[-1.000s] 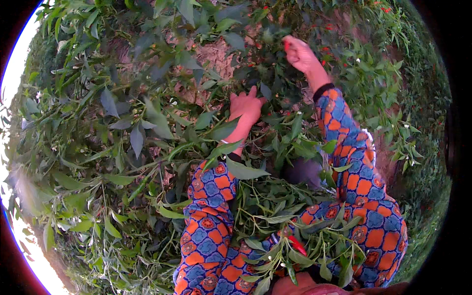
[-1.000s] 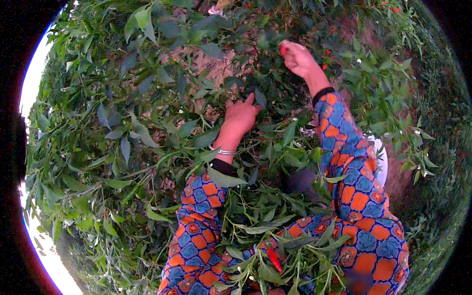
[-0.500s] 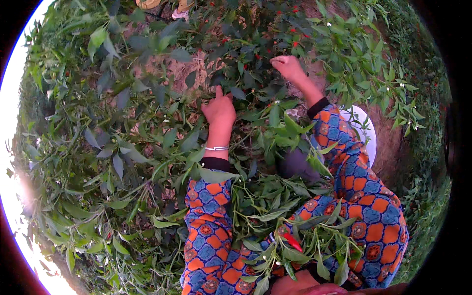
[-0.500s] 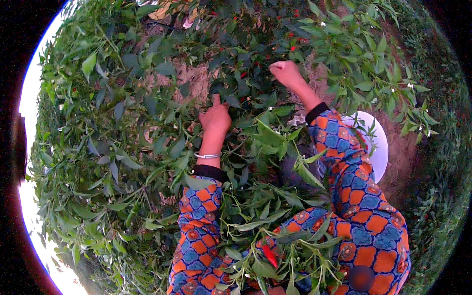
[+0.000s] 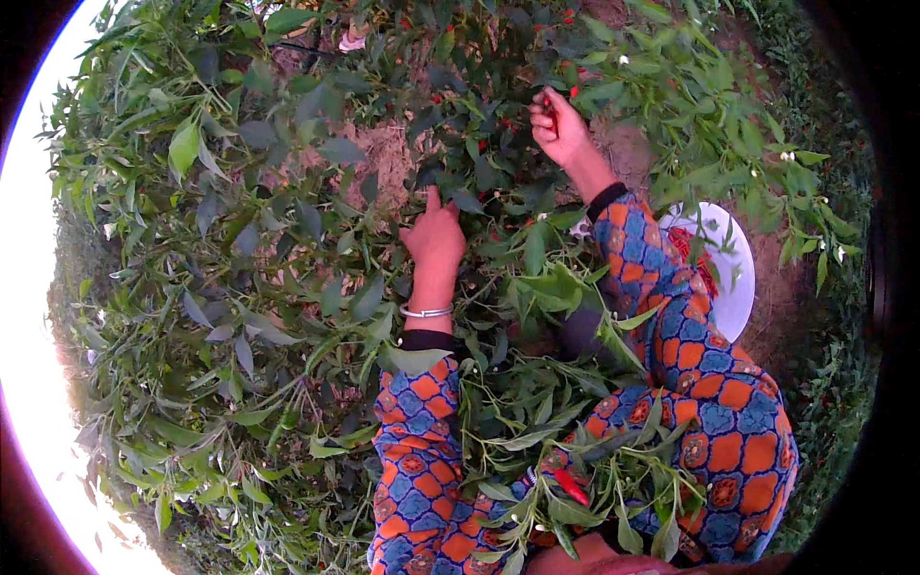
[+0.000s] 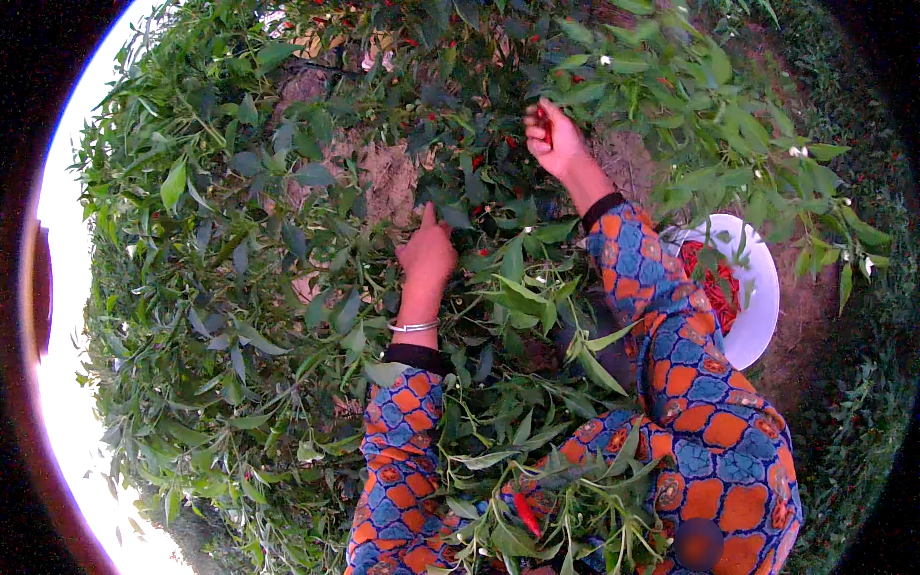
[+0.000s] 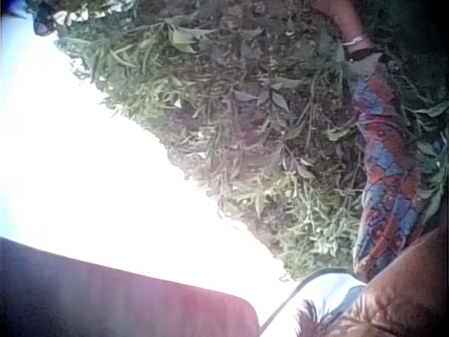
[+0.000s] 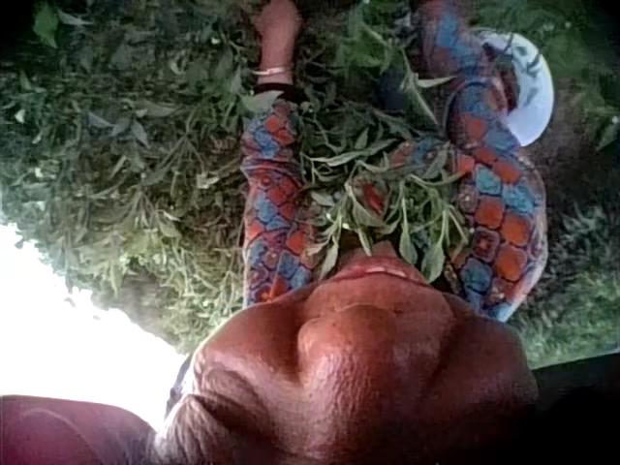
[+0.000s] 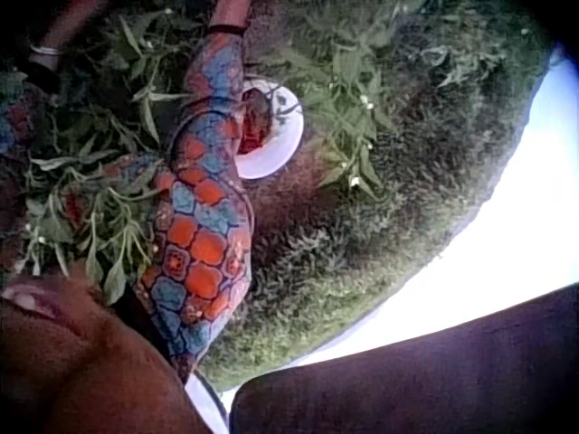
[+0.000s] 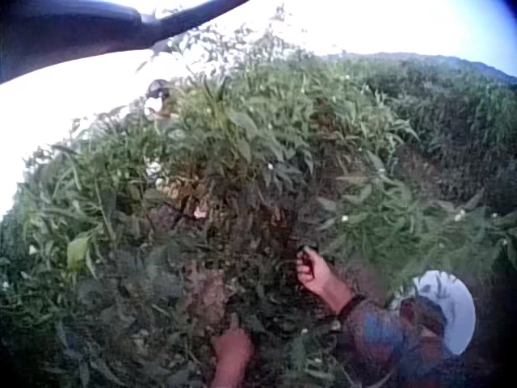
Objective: The person sits on the ground in a field and picks red chili peppers from plants by hand. They place the harvested peppers into a white bucket positioned next to them.
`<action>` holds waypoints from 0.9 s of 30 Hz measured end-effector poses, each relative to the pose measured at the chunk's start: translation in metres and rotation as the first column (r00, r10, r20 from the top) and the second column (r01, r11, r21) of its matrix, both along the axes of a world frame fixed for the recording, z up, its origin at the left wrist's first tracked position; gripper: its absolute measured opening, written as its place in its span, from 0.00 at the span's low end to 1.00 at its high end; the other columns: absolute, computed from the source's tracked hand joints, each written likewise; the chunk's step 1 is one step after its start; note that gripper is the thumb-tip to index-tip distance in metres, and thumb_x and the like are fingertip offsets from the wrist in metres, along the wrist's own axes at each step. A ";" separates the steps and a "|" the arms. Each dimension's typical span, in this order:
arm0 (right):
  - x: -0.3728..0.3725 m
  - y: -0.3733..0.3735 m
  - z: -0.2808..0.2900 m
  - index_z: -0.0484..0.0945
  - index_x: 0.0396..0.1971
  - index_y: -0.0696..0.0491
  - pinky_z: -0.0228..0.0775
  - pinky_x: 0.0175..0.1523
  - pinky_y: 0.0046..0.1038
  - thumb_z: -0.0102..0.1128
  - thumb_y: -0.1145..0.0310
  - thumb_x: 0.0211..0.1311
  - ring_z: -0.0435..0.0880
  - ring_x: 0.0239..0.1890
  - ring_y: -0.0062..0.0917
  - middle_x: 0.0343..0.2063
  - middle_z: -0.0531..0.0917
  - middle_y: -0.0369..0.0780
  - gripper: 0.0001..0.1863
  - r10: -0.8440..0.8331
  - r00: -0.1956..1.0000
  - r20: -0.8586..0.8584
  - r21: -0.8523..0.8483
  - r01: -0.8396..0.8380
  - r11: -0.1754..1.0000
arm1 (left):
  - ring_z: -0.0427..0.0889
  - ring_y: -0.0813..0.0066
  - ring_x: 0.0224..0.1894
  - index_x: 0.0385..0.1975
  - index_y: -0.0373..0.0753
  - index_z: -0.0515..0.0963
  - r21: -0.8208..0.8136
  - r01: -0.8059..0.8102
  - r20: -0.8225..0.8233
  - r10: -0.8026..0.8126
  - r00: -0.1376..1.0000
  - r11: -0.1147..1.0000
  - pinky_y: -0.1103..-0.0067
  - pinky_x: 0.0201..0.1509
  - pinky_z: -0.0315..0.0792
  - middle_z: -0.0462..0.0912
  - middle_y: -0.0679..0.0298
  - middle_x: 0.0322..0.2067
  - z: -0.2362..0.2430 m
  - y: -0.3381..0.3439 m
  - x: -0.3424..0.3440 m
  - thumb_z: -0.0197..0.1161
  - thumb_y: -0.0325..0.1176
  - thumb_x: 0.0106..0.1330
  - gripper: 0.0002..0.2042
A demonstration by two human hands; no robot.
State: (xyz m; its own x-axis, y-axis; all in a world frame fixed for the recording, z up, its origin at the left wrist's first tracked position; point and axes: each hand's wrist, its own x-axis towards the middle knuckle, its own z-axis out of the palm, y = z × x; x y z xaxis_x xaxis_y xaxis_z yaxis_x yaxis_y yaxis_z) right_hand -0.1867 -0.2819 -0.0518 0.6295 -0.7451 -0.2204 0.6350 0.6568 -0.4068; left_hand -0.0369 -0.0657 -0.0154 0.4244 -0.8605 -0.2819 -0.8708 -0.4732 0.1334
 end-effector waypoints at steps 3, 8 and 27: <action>-0.004 0.028 -0.002 0.72 0.33 0.52 0.42 0.11 0.13 0.49 0.64 0.57 0.58 0.13 0.11 0.18 0.65 0.30 0.08 0.007 0.813 -0.583 -0.124 -0.097 0.988 | 0.74 0.65 0.45 0.43 0.50 0.73 0.039 0.005 0.022 -0.005 1.000 0.999 0.50 0.47 0.61 0.52 0.66 0.61 0.001 -0.001 0.002 0.49 0.29 0.55 0.15; 0.012 0.003 -0.013 0.75 0.30 0.57 0.69 0.38 0.38 0.58 0.59 0.46 0.77 0.33 0.45 0.32 0.78 0.49 0.17 -0.712 0.044 -0.701 -0.553 -0.663 0.504 | 0.74 0.65 0.46 0.43 0.48 0.73 0.080 0.070 -0.017 -0.069 0.998 0.994 0.50 0.47 0.60 0.50 0.66 0.62 -0.002 -0.014 -0.011 0.49 0.29 0.54 0.15; -0.031 0.054 0.025 0.75 0.30 0.54 0.59 0.20 0.18 0.52 0.60 0.54 0.67 0.19 0.18 0.20 0.75 0.34 0.12 0.157 0.879 -0.451 -0.395 -0.353 0.848 | 0.75 0.66 0.44 0.39 0.45 0.73 0.036 0.115 -0.006 -0.115 0.993 0.993 0.50 0.45 0.63 0.50 0.64 0.62 -0.003 -0.012 -0.010 0.50 0.29 0.53 0.13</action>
State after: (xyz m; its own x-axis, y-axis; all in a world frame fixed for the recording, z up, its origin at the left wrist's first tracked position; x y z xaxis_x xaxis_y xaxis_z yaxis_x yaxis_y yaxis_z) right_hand -0.2180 -0.2284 -0.0272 0.7460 -0.6449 -0.1659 0.1956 0.4504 -0.8712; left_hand -0.0468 -0.0773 -0.0185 0.3218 -0.8929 -0.3149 -0.9192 -0.3743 0.1220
